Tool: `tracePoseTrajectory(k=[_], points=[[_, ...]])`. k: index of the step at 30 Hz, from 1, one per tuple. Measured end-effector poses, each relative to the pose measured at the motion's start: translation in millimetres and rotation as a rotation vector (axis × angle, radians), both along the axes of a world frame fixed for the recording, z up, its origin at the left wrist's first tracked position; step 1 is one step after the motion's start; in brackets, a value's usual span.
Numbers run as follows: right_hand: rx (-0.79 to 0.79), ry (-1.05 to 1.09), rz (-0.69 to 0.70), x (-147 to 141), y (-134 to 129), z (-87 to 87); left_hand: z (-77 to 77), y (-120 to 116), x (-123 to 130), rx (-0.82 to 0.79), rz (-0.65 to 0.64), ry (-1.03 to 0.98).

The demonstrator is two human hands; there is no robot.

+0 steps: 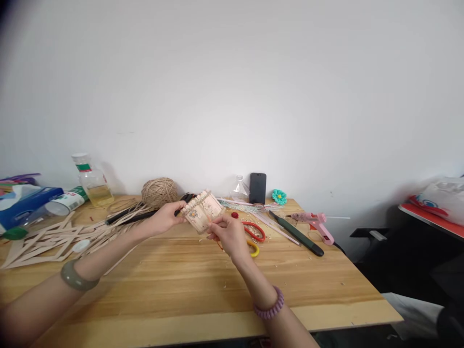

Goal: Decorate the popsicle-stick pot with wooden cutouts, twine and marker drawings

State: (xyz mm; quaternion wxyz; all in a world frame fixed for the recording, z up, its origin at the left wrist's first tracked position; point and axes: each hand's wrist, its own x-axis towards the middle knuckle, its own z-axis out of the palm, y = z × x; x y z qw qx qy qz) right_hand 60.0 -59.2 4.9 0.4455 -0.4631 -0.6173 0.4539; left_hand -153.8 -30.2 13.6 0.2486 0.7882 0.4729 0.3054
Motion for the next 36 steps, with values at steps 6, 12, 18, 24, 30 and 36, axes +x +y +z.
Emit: tracePoseTrajectory(k=[6,12,18,24,30,36], points=[[0.037,-0.080,-0.130,-7,-5,1.6,-5.3,-14,7,0.006,0.094,-0.071],[0.144,-0.217,-0.198,-5,-6,-1.3,-4.2,-22,13,0.000,0.074,-0.122],[0.248,-0.304,-0.181,-9,-11,-4.8,-3.3,-23,15,0.028,0.102,-0.133],[0.325,-0.417,-0.322,46,6,20.4,11.1,-9,-12,0.097,0.217,-0.122],[0.318,-0.859,-0.510,135,35,22.1,39.3,-1,-44,0.174,0.337,-0.121],[0.372,-1.099,-0.361,142,33,-10.4,44.4,-3,-42,0.190,0.426,-0.130]])
